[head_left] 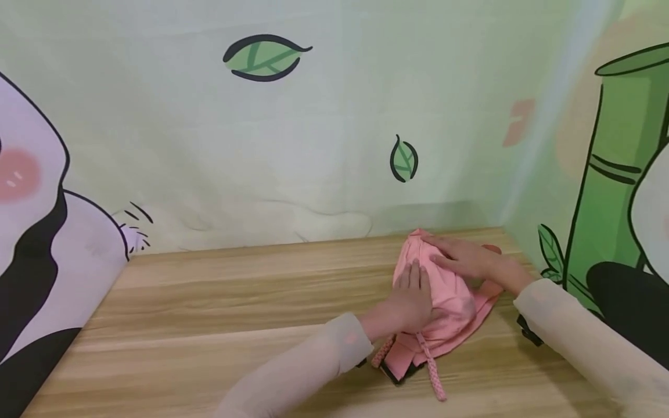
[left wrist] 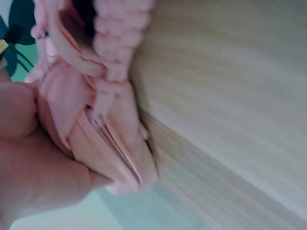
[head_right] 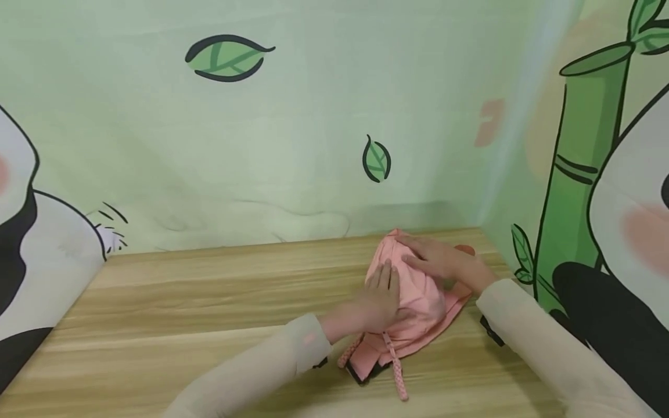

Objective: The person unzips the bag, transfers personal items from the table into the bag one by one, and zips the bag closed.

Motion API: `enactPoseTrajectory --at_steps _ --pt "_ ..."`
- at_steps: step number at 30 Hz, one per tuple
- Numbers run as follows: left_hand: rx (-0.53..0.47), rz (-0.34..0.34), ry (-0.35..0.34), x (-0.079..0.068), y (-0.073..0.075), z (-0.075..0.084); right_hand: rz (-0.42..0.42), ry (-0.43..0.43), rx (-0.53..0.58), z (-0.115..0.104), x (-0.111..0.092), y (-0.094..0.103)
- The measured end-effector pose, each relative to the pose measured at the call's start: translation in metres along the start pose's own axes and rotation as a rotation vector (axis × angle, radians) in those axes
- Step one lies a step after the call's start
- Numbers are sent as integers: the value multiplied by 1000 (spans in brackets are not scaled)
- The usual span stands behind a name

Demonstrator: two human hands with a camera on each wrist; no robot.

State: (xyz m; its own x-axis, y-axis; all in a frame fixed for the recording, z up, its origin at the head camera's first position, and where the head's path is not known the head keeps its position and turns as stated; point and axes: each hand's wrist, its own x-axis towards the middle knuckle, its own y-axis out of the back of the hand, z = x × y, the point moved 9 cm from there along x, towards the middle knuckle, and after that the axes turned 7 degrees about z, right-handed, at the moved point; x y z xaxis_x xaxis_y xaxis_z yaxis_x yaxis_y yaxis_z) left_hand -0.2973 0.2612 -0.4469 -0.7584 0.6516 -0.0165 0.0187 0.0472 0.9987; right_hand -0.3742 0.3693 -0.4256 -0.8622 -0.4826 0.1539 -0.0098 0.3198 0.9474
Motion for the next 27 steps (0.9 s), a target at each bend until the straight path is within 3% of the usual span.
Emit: enactPoseTrajectory --at_steps 8,13,16,19,22,27 --pt "9 10 -239 -11 -5 -28 27 -75 -81 -10 0 0" --pt "-16 12 -302 -20 -5 -43 40 -64 -128 -26 1 0" --pt "2 20 -307 -25 1 -45 53 -69 -114 -31 0 2" --pt "10 -3 -248 -31 10 -38 56 -67 -71 -31 -4 4" --pt "-55 -18 -148 -34 21 -25 40 -48 7 -28 -8 6" --pt "-219 13 110 -29 29 -15 -15 43 69 -23 -5 3"
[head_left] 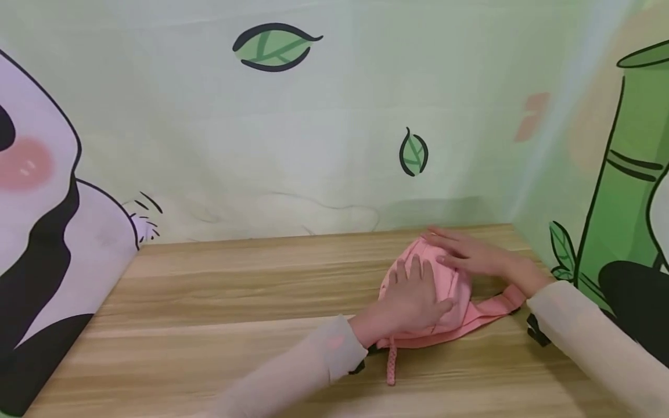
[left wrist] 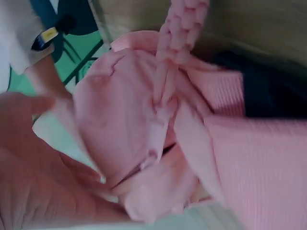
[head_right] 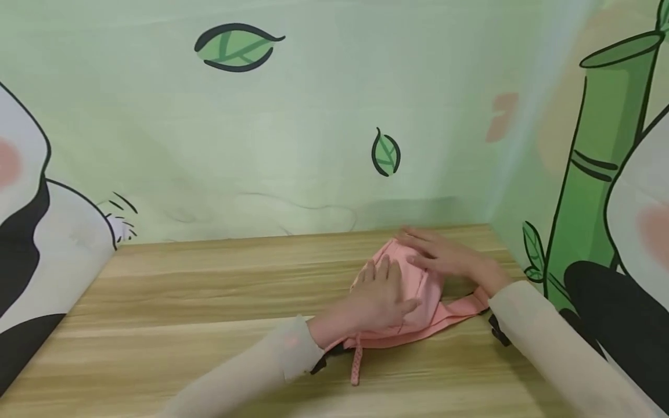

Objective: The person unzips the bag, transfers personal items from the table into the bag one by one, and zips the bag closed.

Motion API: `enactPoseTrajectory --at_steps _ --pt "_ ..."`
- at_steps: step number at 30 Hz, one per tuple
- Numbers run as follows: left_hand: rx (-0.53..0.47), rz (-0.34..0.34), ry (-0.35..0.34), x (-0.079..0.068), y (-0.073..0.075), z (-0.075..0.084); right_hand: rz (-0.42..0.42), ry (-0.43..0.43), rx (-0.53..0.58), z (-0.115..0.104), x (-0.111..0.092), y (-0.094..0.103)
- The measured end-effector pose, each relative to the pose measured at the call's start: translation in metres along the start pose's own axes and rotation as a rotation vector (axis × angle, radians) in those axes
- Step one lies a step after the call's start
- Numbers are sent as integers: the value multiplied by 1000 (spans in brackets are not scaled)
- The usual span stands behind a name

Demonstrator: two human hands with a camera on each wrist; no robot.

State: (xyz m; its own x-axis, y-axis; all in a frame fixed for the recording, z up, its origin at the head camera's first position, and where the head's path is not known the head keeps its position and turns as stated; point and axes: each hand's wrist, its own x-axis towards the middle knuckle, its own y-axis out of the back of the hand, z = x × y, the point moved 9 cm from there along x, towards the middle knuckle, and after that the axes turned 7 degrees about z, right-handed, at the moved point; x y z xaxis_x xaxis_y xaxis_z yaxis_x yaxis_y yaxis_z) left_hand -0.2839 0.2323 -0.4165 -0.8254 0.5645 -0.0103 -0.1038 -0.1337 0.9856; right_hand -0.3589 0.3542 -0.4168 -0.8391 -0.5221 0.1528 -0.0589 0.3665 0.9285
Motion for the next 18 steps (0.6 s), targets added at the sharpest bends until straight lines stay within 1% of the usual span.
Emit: enactPoseTrajectory --at_steps 2,3,5,6,9,11,12,14,16,18 --pt "1 0 96 2 -4 -1 -30 3 16 3 -1 -3" --pt "18 -3 127 3 -7 -2 -42 0 25 4 -2 -5" --pt "67 -13 160 4 -14 -4 -64 -14 49 5 -5 -7" --pt "95 -20 159 4 -16 -5 -68 -14 59 4 -6 -8" --pt "166 -23 131 5 -17 -6 -69 -4 72 2 -9 -4" --pt "213 -25 98 6 -16 -8 -68 10 74 -1 -10 0" --pt "221 -25 83 7 -16 -10 -70 11 73 -3 -10 2" --pt "221 -25 46 7 -14 -16 -84 -9 78 -4 -12 3" --pt "185 -28 7 6 -13 -24 -106 -37 59 -6 -13 2" --pt "137 -39 -32 3 -12 -33 -120 -37 27 -11 -14 0"
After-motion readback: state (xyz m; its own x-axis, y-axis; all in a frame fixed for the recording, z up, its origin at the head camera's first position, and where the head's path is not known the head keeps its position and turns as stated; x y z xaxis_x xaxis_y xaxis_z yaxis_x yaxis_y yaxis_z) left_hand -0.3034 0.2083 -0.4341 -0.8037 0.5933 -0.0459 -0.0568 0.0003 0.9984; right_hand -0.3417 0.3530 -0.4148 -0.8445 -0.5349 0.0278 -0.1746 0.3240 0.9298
